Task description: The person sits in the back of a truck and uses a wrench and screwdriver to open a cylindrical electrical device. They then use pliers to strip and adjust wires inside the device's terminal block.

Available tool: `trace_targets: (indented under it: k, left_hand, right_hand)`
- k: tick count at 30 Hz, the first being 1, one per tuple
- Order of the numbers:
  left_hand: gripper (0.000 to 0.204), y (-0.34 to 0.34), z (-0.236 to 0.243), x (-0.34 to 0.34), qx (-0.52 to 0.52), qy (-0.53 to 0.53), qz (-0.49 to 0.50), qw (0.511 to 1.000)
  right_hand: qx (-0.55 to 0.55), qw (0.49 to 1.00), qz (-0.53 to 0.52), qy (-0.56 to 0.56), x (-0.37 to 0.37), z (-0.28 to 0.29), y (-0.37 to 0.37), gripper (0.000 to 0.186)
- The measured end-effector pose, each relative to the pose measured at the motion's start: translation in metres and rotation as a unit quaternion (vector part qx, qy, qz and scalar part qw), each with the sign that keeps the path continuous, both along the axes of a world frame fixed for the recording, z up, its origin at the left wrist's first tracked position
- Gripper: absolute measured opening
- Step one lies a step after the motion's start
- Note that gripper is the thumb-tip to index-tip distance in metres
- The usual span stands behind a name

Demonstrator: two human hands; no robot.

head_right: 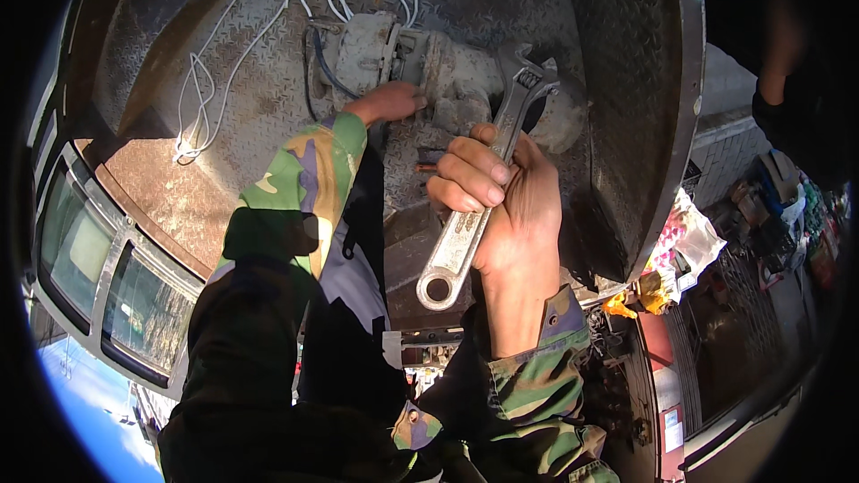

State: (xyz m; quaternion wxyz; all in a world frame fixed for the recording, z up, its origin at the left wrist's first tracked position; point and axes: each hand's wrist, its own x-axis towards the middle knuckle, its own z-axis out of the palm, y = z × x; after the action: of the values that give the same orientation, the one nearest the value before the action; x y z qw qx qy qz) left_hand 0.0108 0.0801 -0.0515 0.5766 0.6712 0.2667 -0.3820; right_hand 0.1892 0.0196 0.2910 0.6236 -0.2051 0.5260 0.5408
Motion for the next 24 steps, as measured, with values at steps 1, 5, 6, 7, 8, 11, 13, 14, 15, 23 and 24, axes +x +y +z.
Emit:
trace_targets:
  k: [1, 5, 6, 7, 8, 11, 13, 14, 15, 23, 24]
  left_hand:
    - [0.049, 0.0, 0.007, -0.002, -0.003, -0.042, 0.019, 0.999]
    - [0.049, -0.001, 0.02, -0.023, 0.039, -0.132, 0.063, 0.988]
    - [0.051, -0.002, 0.018, -0.026, 0.059, -0.137, 0.061, 0.987]
    - [0.051, -0.005, 0.017, -0.03, 0.075, -0.13, 0.048, 0.987]
    - [0.052, -0.006, 0.024, -0.028, 0.089, -0.126, 0.029, 0.988]
    - [0.052, -0.01, 0.046, -0.025, 0.142, -0.154, 0.03, 0.977]
    - [0.051, -0.013, 0.06, -0.026, 0.185, -0.191, 0.066, 0.962]
    - [0.049, -0.015, 0.067, -0.029, 0.21, -0.211, 0.094, 0.95]
    - [0.048, -0.015, 0.074, -0.032, 0.234, -0.231, 0.121, 0.936]
    - [0.033, 0.064, 0.132, -0.108, 0.237, -0.111, 0.296, 0.919]
    - [0.034, 0.075, 0.131, -0.135, 0.27, -0.084, 0.305, 0.909]
  right_hand:
    - [-0.001, 1.0, -0.003, -0.001, 0.0, 0.0, -0.001, 0.045]
    - [0.012, 1.0, 0.0, 0.005, 0.0, -0.003, -0.001, 0.045]
    - [0.016, 1.0, -0.001, 0.008, -0.002, -0.004, 0.0, 0.045]
    - [0.016, 1.0, 0.002, 0.006, -0.003, -0.005, 0.002, 0.045]
    - [0.014, 1.0, -0.001, 0.002, -0.004, -0.004, 0.0, 0.045]
    - [0.013, 1.0, 0.003, -0.017, -0.007, -0.005, -0.001, 0.042]
    - [0.01, 0.999, 0.011, -0.034, -0.008, -0.007, -0.002, 0.04]
    - [0.009, 0.999, 0.019, -0.043, -0.009, -0.007, -0.001, 0.038]
    - [0.008, 0.998, 0.026, -0.052, -0.01, -0.007, -0.001, 0.037]
    - [-0.074, 0.967, 0.117, -0.213, 0.019, 0.028, -0.06, 0.04]
    - [-0.118, 0.957, 0.127, -0.234, 0.022, 0.033, -0.073, 0.04]
